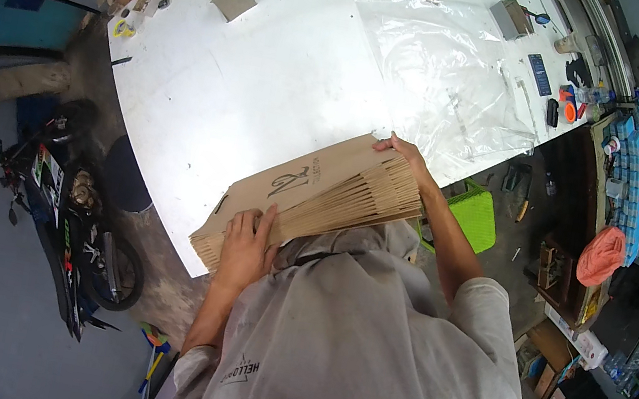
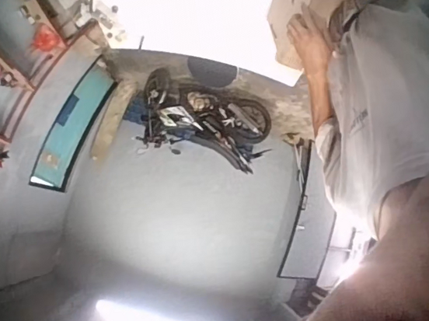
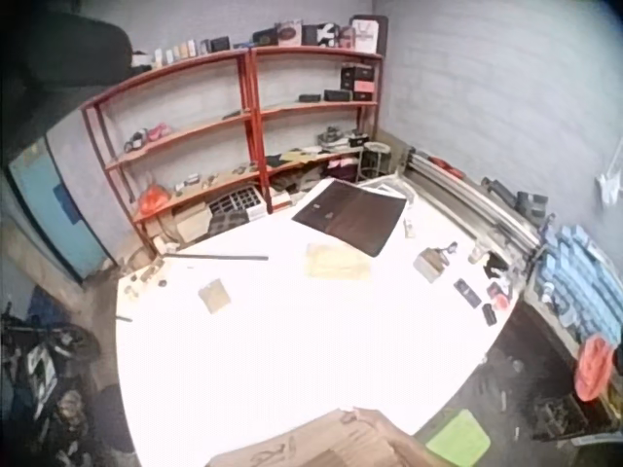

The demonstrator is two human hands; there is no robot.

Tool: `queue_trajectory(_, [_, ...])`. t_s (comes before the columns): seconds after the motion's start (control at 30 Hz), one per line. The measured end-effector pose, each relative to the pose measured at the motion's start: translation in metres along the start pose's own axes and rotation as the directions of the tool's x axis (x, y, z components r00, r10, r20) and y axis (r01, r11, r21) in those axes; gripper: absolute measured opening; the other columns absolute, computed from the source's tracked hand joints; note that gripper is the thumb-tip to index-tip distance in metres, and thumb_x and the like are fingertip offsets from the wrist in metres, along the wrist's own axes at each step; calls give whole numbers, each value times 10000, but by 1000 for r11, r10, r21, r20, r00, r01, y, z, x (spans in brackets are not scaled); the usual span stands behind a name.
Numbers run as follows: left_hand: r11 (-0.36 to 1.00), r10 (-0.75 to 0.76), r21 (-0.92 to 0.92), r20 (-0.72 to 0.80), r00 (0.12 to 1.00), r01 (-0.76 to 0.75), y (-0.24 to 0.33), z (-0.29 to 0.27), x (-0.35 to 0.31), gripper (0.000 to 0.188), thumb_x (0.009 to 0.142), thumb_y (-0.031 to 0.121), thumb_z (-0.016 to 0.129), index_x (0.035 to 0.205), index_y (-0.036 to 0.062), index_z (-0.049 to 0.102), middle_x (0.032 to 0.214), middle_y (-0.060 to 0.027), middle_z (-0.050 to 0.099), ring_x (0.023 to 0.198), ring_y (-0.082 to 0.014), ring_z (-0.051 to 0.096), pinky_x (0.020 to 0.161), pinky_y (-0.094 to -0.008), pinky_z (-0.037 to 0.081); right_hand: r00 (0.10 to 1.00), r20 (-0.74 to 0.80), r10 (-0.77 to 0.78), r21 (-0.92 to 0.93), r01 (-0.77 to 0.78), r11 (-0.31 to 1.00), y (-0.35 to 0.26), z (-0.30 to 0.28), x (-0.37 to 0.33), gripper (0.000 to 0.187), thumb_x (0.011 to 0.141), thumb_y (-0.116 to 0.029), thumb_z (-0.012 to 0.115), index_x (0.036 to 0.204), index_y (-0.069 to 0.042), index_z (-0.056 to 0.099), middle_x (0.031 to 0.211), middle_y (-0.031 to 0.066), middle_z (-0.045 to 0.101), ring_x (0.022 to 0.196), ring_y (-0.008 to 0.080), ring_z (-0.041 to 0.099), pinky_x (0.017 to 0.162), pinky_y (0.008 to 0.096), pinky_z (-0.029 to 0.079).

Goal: The person wraps a stack of brown paper bags in clear plastic wrap on a white table. They smooth the plastic, cut it with a tape dispenser, and place the wrapped stack on the table.

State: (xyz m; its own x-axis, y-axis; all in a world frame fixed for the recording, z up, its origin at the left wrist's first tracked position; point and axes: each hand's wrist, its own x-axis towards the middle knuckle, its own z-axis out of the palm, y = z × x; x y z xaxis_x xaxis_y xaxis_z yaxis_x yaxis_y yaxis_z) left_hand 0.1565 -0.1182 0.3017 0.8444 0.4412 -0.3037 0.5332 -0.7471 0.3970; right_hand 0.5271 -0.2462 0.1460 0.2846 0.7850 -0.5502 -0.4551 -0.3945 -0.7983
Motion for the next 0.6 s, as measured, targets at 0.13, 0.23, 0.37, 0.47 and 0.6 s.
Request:
queue_trajectory(0.13, [983, -119, 123, -124, 985, 134, 23, 7, 7, 1011, 723, 371, 831, 1519, -35, 358, 1253, -243, 496, 1140, -420, 467, 999, -542, 363, 1000, 12, -10, -40, 10, 999, -5, 2, -2, 689, 1049, -610, 407, 1113, 8, 704, 1089, 122, 672, 1033, 205, 609, 982, 358, 463])
queue_trajectory(0.23, [975, -137, 146, -200, 970, 168, 30, 13, 10, 996, 728, 397, 826, 1496, -47, 373, 1223, -240, 506, 1118, -415, 474, 978, -533, 372, 999, 31, -32, -13, 33, 999, -8, 6, -10, 713, 1053, -623, 370, 1159, 5, 690, 1165, 132, 659, 1095, 215, 595, 1017, 364, 447])
queue_trajectory(0.37, [973, -115, 173, -206, 972, 152, 30, 22, 9, 831, 705, 373, 842, 1336, -45, 500, 1126, -215, 541, 1079, -385, 509, 964, -491, 389, 994, 58, -90, 21, 89, 996, 3, 0, -13, 716, 1048, -634, 373, 1198, -4, 678, 1274, 138, 628, 1179, 230, 567, 1060, 370, 424])
queue_trajectory(0.47, [980, -43, 183, -212, 976, 83, 31, 25, 13, 698, 693, 344, 849, 1204, -26, 552, 1047, -196, 563, 1025, -364, 551, 924, -455, 434, 994, 76, -77, 35, 74, 997, 8, -1, -16, 703, 1045, -632, 392, 1200, -9, 679, 1289, 134, 624, 1181, 231, 567, 1066, 378, 421])
queue_trajectory(0.6, [980, -138, 148, 35, 990, 131, 41, 20, 22, 659, 691, 283, 843, 1195, -40, 568, 997, -188, 578, 947, -365, 597, 829, -432, 510, 996, 83, -40, 51, 35, 998, 21, -7, -17, 681, 1040, -626, 418, 1199, -18, 680, 1284, 120, 624, 1168, 227, 566, 1062, 376, 422])
